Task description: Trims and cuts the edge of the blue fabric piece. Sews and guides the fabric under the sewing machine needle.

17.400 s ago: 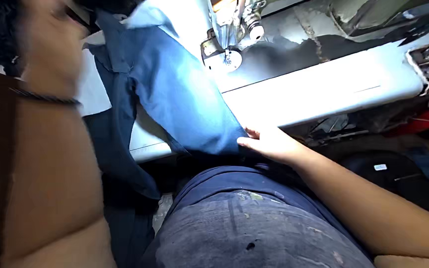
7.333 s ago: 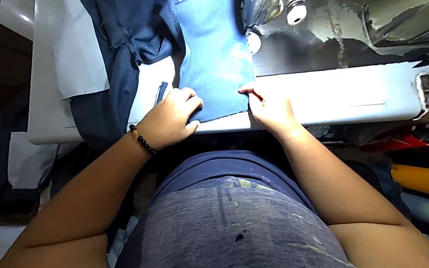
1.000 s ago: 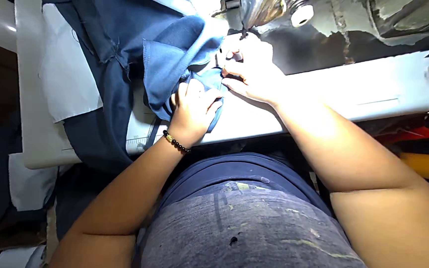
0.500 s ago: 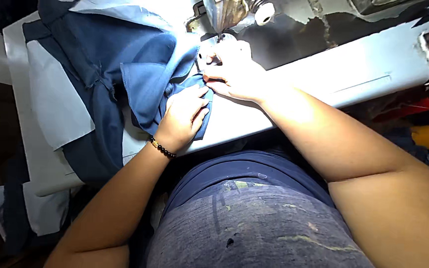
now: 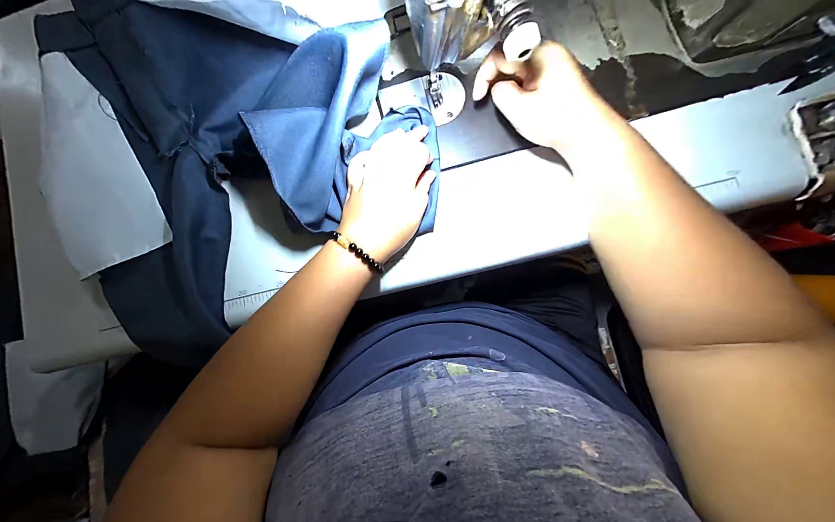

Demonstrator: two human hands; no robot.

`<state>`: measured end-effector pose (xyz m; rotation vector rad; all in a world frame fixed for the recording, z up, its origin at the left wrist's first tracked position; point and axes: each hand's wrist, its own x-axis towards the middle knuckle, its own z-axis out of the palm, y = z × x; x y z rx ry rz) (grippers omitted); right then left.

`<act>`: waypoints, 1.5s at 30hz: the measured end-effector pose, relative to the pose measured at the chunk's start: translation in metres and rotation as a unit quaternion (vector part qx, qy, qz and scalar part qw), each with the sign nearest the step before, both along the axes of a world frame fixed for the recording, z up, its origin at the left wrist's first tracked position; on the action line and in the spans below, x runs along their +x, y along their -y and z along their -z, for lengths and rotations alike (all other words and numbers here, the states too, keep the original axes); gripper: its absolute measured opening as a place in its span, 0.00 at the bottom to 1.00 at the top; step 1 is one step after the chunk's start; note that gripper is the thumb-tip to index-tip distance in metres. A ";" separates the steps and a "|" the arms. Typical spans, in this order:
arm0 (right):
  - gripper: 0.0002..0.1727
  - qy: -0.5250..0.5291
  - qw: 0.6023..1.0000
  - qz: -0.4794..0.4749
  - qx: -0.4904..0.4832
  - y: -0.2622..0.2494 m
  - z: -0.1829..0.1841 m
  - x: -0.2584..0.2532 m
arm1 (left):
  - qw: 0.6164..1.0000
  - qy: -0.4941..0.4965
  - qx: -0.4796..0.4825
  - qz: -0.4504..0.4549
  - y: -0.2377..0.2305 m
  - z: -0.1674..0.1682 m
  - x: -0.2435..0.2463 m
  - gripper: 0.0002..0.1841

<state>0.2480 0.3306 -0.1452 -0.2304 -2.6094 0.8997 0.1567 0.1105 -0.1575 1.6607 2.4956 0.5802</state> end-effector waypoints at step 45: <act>0.24 0.060 0.987 0.052 0.139 0.019 0.016 -0.008 | 0.984 0.068 -0.028 -0.164 -0.069 -0.016 -0.014 0.38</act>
